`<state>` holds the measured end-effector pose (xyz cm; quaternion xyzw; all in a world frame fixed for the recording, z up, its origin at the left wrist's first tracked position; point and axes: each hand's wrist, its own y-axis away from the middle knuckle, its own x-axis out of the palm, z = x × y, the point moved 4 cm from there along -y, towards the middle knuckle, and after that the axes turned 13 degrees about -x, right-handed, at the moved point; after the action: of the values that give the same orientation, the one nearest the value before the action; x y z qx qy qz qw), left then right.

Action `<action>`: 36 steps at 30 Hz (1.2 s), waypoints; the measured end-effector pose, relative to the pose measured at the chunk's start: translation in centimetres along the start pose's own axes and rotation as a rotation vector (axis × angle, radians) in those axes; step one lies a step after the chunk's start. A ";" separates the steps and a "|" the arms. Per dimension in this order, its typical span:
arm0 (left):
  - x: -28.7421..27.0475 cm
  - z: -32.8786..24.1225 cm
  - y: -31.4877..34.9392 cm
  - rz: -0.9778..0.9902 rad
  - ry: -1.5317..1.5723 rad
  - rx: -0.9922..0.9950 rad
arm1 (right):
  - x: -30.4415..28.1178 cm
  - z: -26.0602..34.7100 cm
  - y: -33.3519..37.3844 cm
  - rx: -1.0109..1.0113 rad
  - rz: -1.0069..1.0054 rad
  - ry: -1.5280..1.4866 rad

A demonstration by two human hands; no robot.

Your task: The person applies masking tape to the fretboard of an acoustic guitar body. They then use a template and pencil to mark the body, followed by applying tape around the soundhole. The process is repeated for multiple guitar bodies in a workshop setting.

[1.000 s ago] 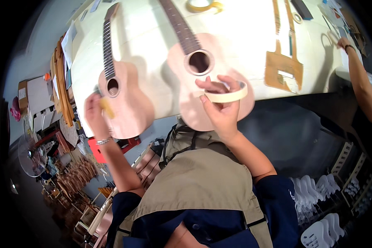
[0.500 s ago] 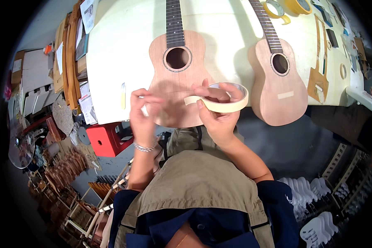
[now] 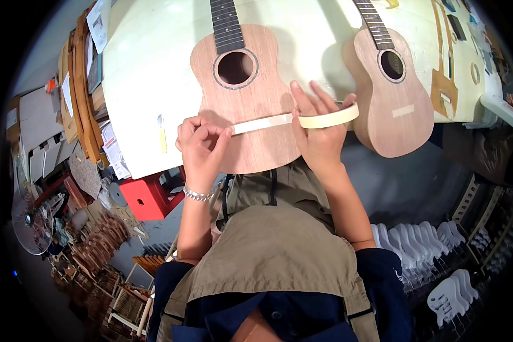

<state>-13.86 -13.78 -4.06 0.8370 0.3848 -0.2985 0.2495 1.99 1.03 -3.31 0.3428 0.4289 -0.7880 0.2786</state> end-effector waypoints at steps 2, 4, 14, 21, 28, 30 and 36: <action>0.8 0.1 -0.6 -0.060 -0.080 0.038 | 0.9 -0.2 0.3 -0.027 0.013 0.010; 1.1 0.2 -0.6 -0.070 -0.086 0.015 | 1.3 -0.3 0.5 -0.038 0.019 -0.006; 1.0 1.0 0.1 -0.149 0.112 -0.126 | 2.0 -0.4 0.6 -0.075 0.025 0.101; 2.1 -0.3 3.8 -0.150 -0.639 0.135 | 2.2 -0.6 0.6 -0.083 0.028 0.101; -4.5 13.1 -3.4 -0.311 -0.482 -0.245 | 2.1 -0.6 0.6 -0.043 0.023 0.056; -5.4 16.6 -5.5 -0.248 -0.471 -0.086 | 2.1 -0.5 0.3 -0.056 0.026 0.040; -5.5 4.4 -4.0 0.006 0.465 -0.271 | 2.4 -1.1 1.2 -0.019 0.012 0.018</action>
<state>-21.34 -17.05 -4.09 0.8432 0.4659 -0.0432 0.2649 1.75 1.04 -6.21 0.3497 0.4369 -0.7790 0.2827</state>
